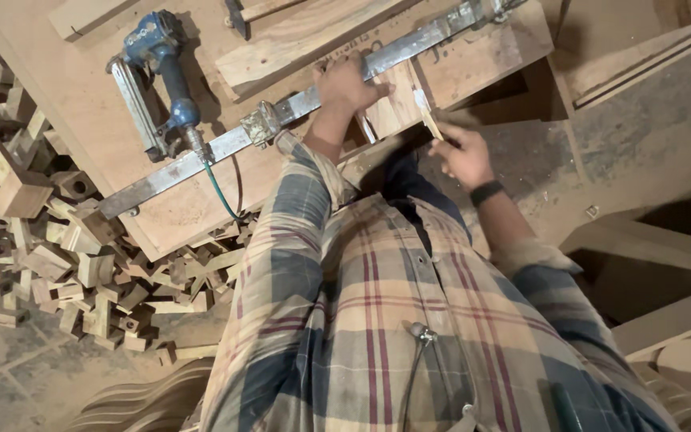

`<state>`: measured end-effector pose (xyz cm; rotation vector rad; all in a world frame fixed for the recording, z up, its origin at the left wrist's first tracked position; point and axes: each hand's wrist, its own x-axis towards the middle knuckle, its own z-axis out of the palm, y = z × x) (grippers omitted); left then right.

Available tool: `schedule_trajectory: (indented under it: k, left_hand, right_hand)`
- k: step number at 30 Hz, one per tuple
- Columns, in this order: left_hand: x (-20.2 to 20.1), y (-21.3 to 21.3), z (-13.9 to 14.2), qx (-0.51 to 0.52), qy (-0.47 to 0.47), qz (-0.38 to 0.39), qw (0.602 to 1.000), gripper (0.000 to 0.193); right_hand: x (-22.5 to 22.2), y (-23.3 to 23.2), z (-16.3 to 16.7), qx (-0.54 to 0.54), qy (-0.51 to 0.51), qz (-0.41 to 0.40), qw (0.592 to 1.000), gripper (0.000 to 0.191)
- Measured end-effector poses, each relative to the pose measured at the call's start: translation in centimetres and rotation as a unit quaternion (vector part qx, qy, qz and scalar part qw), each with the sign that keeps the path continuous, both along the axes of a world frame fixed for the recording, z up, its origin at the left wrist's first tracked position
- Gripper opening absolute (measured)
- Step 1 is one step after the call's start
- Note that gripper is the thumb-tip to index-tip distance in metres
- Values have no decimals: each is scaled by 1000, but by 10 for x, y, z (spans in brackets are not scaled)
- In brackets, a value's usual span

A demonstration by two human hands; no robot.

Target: The person assembles small wooden frames by placing a rectangular piece into a jig, tapping it with a hammer, and securing it with a pneumatic nail gun. The person repeats this process for multiple frames, inspecting each one after assembly.

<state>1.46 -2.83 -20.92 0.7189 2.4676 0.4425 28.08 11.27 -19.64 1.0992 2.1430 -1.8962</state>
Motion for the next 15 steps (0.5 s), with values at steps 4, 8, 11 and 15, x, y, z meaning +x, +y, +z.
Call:
schedule_trajectory:
  k: [4,8,11,15]
  left_hand:
    - [-3,-4,2,-16,-29,16,999,86]
    - [-6,-6,-2,-2,-7,3,1000,87]
    - [-9,-7,-5,11,-9,16,1000,91]
    - [-12,-7,-8,-1,-27,18,999,90]
  right_hand:
    - [-13,-6,1,-2,-25,-3,1000,36]
    - [-24,-7,-2,31,-18,13,999,40]
    - [-23,-7,-1,22,-24,2,999,39]
    - [-5,-5,3,5,-42,48,998,37]
